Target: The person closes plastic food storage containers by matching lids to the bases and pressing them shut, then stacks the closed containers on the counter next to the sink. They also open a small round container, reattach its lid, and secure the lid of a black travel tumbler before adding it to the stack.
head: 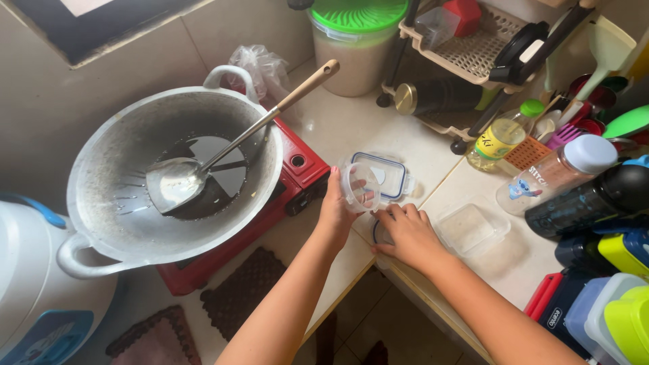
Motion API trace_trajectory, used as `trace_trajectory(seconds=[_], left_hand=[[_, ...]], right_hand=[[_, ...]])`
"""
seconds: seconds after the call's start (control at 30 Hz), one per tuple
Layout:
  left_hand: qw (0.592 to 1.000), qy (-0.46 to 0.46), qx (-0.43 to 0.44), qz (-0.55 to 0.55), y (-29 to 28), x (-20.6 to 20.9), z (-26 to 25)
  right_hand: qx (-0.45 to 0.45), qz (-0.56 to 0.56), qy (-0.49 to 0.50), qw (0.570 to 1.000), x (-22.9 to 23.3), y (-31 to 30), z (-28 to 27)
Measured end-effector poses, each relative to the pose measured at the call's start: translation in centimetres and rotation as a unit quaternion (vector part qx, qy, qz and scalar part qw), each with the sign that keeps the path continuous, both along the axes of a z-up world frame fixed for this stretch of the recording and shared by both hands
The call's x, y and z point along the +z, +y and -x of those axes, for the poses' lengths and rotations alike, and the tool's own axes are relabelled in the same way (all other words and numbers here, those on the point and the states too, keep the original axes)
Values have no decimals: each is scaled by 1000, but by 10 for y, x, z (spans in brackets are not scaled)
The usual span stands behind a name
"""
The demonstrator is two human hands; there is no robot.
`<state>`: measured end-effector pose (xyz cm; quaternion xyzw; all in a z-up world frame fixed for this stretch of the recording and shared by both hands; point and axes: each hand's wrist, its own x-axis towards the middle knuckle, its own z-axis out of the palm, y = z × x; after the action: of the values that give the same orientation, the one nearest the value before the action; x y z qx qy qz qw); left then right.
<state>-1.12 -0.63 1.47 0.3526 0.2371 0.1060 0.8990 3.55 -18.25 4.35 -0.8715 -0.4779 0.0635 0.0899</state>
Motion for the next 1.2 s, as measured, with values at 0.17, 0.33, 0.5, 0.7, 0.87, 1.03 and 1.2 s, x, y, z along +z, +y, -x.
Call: trace_trajectory(seconds=[0.17,0.33,0.5,0.7,0.87,1.03,1.2], left_hand=[[1000,0,4,-23,4,7,-1],[1000,6,12,-9,1,8,-3],[1000,-5,13,1,1,9,-8],[1000,-12,21,17,-1,1,-30],[995,5,-61,80,-46,1,-62],[977,5,-140,162,-111,28,-84],[960,-102,-229,127,-141,61,-86]], right_hand=[[1,-81,49,995,-19,5,-10],[65,-222,51,972,-39,11,-24],[-8,-243,107,964,-25,13,-40],[-146,-339,67,927,40,-17,-70],[-227,-421,-64,876,87,-58,-81],[-270,-582,143,753,86,-80,-56],[-273,-505,68,816,74,-109,-13]])
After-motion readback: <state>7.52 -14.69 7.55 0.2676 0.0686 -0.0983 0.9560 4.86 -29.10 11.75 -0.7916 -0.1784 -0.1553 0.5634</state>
